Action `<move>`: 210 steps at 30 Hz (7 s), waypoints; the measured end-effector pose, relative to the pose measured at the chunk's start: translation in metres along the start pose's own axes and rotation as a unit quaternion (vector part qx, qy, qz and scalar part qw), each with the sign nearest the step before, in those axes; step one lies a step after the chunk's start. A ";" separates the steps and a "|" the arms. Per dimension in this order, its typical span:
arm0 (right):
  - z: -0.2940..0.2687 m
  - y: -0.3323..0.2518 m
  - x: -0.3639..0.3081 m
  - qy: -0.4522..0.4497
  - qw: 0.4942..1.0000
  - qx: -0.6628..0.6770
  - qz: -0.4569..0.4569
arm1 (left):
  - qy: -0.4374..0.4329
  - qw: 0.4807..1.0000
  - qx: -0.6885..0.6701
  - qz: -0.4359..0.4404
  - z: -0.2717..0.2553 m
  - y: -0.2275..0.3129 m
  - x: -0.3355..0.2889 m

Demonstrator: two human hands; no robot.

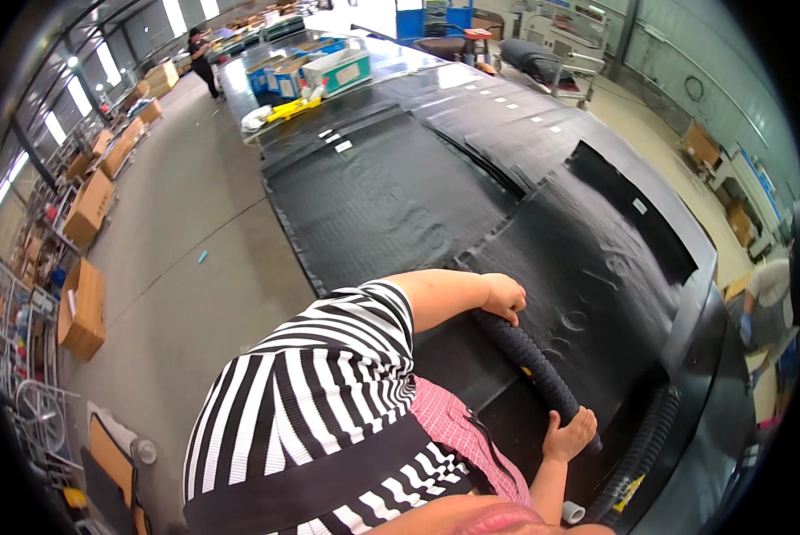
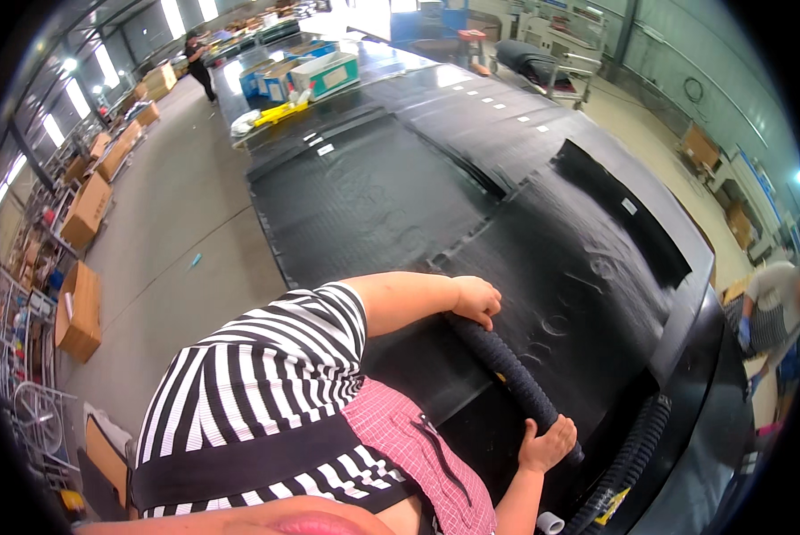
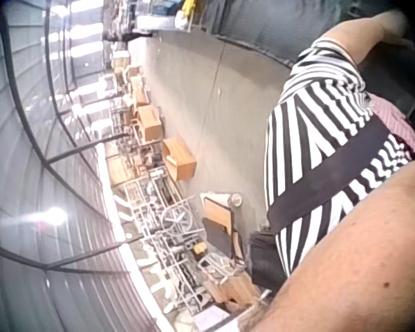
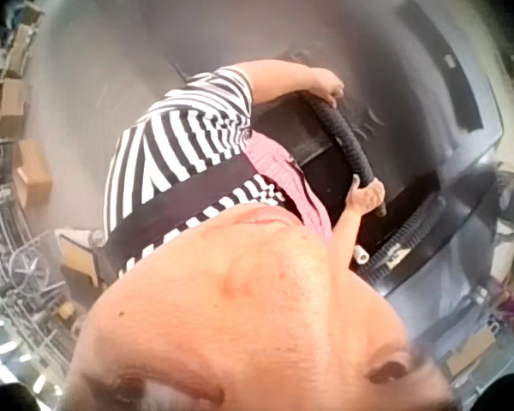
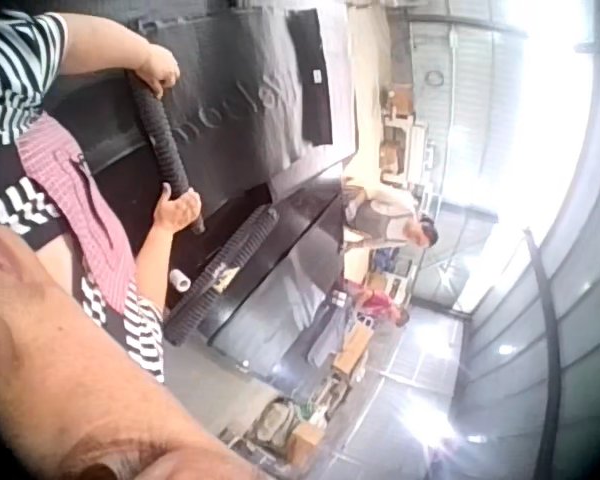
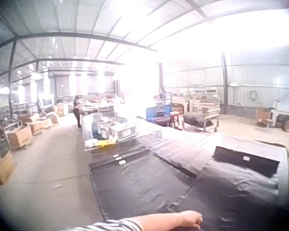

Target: The person rolls up black rubber floor mats on a workbench using a yellow-handled roller tool. They secure the rolled mats with white tape and stack them on the table. The person handles multiple mats sequentially, applying glue to the roller at the start.

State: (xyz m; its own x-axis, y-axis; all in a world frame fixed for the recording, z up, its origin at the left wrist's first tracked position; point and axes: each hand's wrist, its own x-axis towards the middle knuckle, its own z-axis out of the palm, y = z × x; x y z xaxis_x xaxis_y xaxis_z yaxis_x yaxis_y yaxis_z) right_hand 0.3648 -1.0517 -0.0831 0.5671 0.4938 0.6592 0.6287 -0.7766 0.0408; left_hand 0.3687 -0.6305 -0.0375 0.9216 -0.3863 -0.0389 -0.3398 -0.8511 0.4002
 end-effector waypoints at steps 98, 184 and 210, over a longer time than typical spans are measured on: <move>0.062 0.010 0.170 -0.417 0.873 0.194 0.161 | -0.008 0.986 0.166 -0.007 -0.018 0.052 0.074; -0.142 0.015 -0.131 -0.028 0.667 0.384 0.637 | 0.109 0.914 -0.090 -0.379 -0.001 0.051 -0.156; -0.153 0.065 -0.089 -0.138 0.818 0.111 0.548 | 0.070 0.988 0.133 0.022 0.065 0.195 -0.135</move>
State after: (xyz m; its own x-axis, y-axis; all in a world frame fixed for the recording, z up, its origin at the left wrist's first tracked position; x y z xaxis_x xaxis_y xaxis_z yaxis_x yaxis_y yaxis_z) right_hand 0.2738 -1.2063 -0.0238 0.9339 -0.3573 0.0136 -0.2729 -0.7370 -0.6184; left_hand 0.1660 -0.7678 -0.0135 0.9153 -0.3883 0.1071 -0.4007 -0.9048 0.1440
